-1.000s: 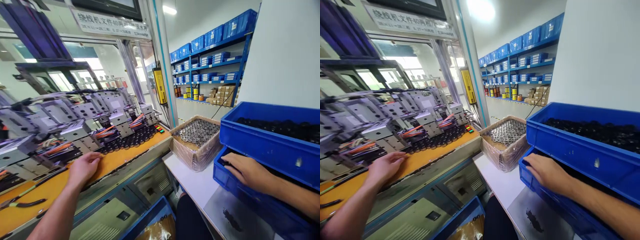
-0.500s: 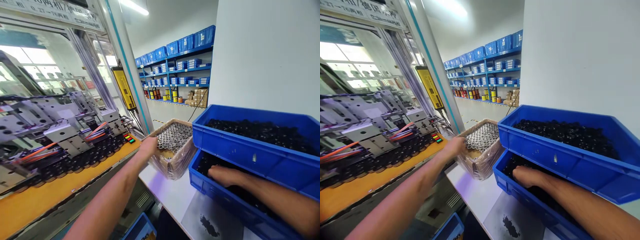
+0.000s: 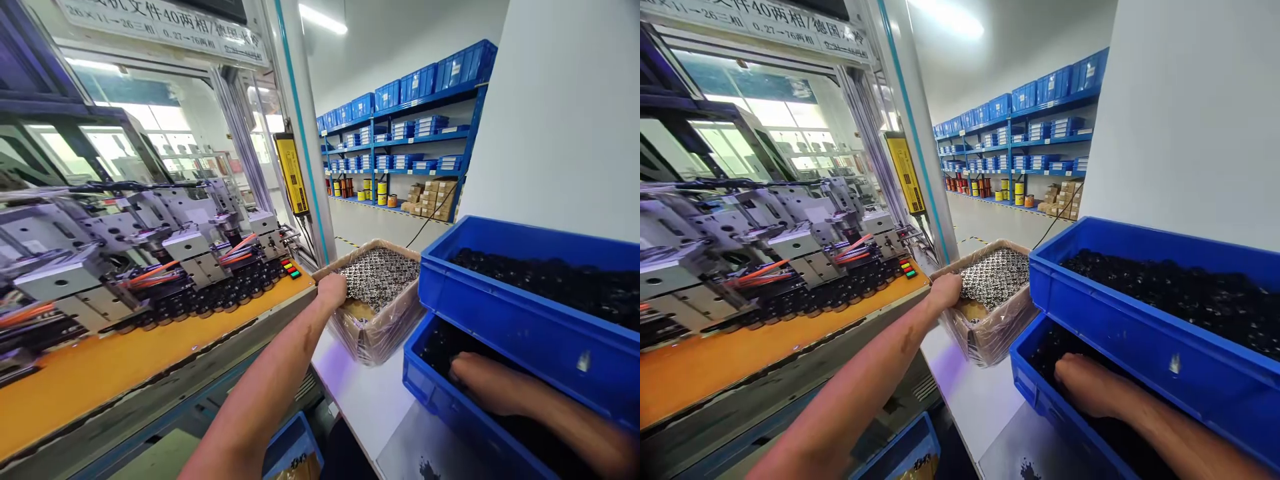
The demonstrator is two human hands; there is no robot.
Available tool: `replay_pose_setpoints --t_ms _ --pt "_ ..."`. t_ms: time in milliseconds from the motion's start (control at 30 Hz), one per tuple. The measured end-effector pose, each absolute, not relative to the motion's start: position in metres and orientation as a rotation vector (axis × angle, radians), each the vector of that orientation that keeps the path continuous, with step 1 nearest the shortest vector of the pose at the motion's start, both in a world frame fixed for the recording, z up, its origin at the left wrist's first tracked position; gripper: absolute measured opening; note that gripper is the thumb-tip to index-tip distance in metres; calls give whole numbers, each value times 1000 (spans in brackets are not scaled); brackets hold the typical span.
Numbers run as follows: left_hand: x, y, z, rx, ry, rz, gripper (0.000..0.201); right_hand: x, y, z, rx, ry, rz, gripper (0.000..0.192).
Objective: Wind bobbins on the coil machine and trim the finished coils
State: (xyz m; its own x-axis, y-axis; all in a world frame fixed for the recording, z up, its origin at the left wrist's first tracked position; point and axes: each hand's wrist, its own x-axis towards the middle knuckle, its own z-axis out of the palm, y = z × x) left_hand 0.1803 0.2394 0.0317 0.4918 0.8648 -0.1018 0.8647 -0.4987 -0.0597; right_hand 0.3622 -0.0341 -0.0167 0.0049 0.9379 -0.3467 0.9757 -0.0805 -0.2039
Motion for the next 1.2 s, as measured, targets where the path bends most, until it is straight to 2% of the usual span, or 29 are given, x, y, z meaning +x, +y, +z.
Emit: replay_pose_setpoints --t_ms 200,367,567,667,767,900,1033,1133,1200 --pt "179 236 39 -2763 -1625 83 37 366 -35 -23 2235 2207 -481 17" --pt "180 223 56 -2856 -1637 -215 37 375 -32 -29 2267 2165 -364 13" --pt "134 153 63 -3079 -1326 -872 34 379 -29 -39 2271 2307 -335 17" --pt "87 101 43 -3212 -1143 -1281 26 374 -27 -34 2334 2480 -261 20" --pt "44 60 16 -3281 -1060 -1672 16 362 -27 -16 2457 2630 -53 22" --pt "10 31 -8 -3367 -1091 -2091 18 330 -28 17 2590 2686 161 21" --pt "2 15 -8 -3469 -1246 -2343 17 275 -33 35 2342 3127 172 13" --pt "4 6 -6 -3426 -1292 -2428 16 236 -42 34 2006 3561 100 3" --pt "7 1 -8 -3361 -1345 -2532 16 220 -49 28 1874 3671 42 4"
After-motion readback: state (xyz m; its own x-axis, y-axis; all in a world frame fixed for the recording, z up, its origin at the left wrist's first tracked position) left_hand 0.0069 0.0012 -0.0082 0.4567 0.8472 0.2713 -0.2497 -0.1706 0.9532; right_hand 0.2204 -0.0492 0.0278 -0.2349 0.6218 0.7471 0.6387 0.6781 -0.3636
